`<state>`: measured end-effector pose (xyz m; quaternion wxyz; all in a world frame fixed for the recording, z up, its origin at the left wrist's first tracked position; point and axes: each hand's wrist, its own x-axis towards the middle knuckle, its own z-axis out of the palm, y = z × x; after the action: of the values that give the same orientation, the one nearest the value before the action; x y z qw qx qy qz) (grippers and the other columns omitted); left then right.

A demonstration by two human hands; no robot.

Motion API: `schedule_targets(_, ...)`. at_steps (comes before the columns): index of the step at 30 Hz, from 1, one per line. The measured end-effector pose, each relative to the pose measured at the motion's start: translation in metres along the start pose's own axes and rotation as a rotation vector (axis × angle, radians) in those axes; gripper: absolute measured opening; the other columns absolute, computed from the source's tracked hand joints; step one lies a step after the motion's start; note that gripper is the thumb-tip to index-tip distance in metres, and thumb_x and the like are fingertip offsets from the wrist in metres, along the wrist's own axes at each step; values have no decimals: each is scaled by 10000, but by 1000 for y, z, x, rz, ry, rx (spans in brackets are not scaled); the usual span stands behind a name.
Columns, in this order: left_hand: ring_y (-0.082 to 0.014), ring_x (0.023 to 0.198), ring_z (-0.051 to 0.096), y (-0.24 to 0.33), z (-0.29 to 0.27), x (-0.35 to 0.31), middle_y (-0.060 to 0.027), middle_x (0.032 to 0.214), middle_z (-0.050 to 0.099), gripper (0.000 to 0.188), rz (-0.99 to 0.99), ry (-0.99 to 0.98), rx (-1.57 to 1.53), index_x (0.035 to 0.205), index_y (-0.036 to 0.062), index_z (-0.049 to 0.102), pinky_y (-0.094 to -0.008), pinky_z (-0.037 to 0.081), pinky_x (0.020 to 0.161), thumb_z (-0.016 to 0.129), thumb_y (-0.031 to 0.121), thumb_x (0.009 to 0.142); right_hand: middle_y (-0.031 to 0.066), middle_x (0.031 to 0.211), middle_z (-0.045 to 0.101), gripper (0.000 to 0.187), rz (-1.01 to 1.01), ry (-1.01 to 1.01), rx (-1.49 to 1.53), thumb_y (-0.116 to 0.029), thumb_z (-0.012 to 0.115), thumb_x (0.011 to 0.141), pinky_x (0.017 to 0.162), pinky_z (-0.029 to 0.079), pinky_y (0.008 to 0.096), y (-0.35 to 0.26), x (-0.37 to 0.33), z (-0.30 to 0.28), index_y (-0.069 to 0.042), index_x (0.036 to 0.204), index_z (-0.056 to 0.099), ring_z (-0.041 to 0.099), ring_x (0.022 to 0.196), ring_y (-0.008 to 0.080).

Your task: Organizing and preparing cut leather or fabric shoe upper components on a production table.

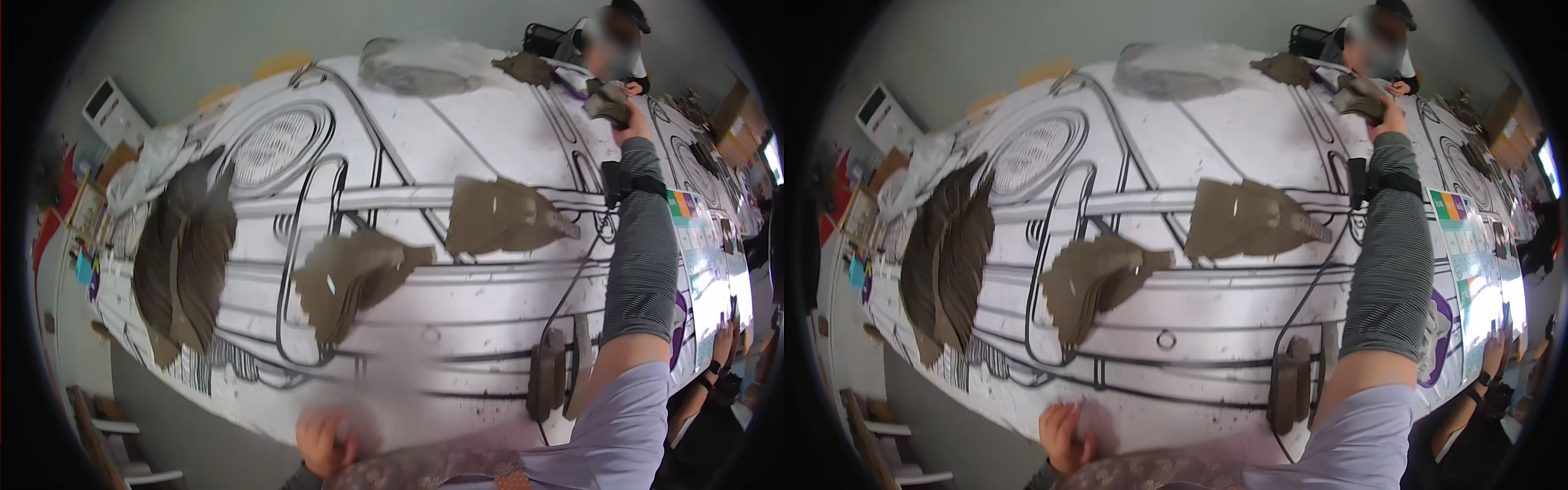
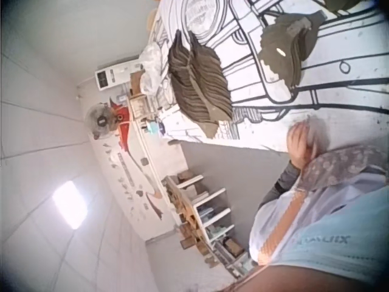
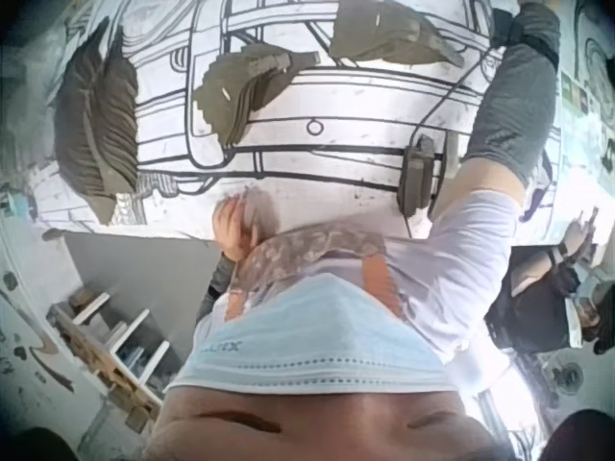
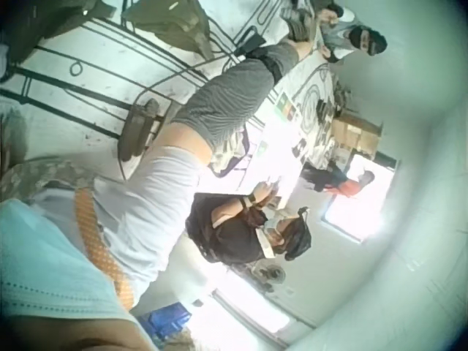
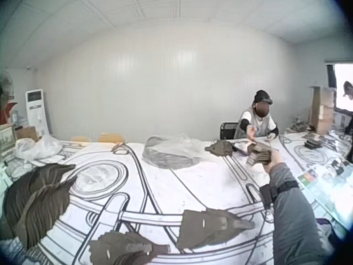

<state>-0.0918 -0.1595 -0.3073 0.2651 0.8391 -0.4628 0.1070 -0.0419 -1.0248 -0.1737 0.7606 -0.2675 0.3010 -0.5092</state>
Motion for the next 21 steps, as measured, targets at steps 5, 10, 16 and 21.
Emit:
schedule_targets(5,-461,1148,597,16,-7,15,-203,1257,646,471,-116,-5,31,1172,2,648,-537,499,968,742,101,721,55,1057,719,146,-12,-263,-252,-117,696,939,884,577,386,-8,-104,49,-68,1073,668,694,975,217)
schedule_targets(10,-432,1158,603,17,-11,16,-200,1268,642,509,-53,73,-97,1231,1,644,-501,496,989,740,78,737,38,1119,733,346,46,-764,-606,-260,707,956,898,545,324,-38,-262,74,-42,1224,684,694,994,169)
schedule_targets(16,-270,1239,587,-3,-18,12,-139,1310,636,469,-469,229,-976,1386,14,560,-388,466,1045,664,35,930,65,1339,636,639,-254,-1295,-1229,-235,726,928,1096,409,299,-9,-436,110,-18,1482,495,586,1230,146)
schedule_targets(21,-221,1338,518,-30,-77,55,-135,1435,553,599,-453,274,-1125,1544,35,348,-365,417,1104,612,97,1010,82,1277,666,648,-97,-1816,-1476,-231,797,875,1024,463,308,103,-524,172,-32,1440,552,605,1156,170)
